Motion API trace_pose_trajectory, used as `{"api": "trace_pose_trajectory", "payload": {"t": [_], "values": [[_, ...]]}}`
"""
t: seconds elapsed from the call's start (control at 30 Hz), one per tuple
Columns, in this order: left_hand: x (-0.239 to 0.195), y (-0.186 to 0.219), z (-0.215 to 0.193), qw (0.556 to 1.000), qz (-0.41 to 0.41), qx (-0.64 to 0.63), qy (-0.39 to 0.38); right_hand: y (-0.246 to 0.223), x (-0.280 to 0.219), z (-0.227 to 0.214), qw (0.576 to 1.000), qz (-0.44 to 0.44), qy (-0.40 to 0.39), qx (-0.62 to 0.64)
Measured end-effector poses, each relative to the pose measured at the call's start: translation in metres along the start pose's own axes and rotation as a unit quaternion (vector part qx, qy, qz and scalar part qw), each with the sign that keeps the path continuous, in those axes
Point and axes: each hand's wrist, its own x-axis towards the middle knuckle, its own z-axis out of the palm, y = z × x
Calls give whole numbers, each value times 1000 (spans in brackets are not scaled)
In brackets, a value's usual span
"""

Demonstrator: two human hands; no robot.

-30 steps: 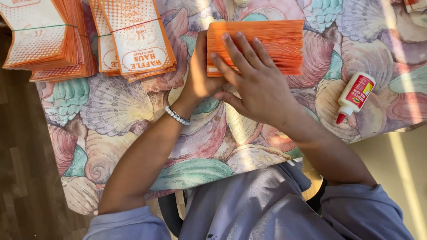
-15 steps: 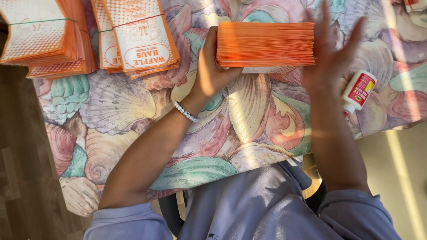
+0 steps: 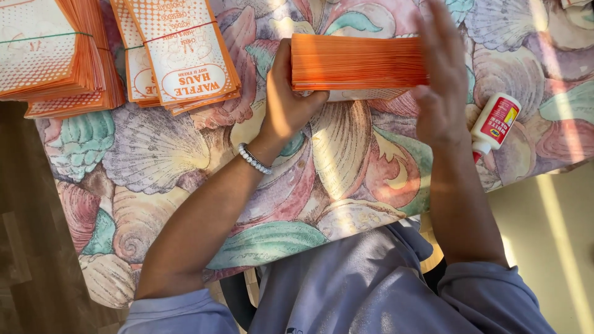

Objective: Applying glue to paper templates and folding them to assemble bags

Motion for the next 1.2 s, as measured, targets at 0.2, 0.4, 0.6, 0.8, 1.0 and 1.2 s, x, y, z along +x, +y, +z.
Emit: {"api": "trace_pose_trajectory", "payload": {"t": [0.2, 0.4, 0.6, 0.8, 1.0, 1.2], "values": [[2, 2, 1, 1000, 2, -15, 9, 11, -8, 8, 996, 39, 69, 36], [2, 7, 2, 1000, -8, -1, -8, 15, -4, 21, 777, 281, 92, 555], [0, 5, 3, 1000, -9, -2, -1, 22, -8, 33, 725, 319, 224, 568], [1, 1, 2, 999, 14, -39, -4, 22, -12, -4, 821, 296, 194, 448], [3, 5, -4, 1000, 18, -10, -16, 11, -40, -39, 972, 193, 67, 120], [3, 6, -2, 999, 22, -17, -23, 21, -49, -39, 979, 177, 56, 80]]}}
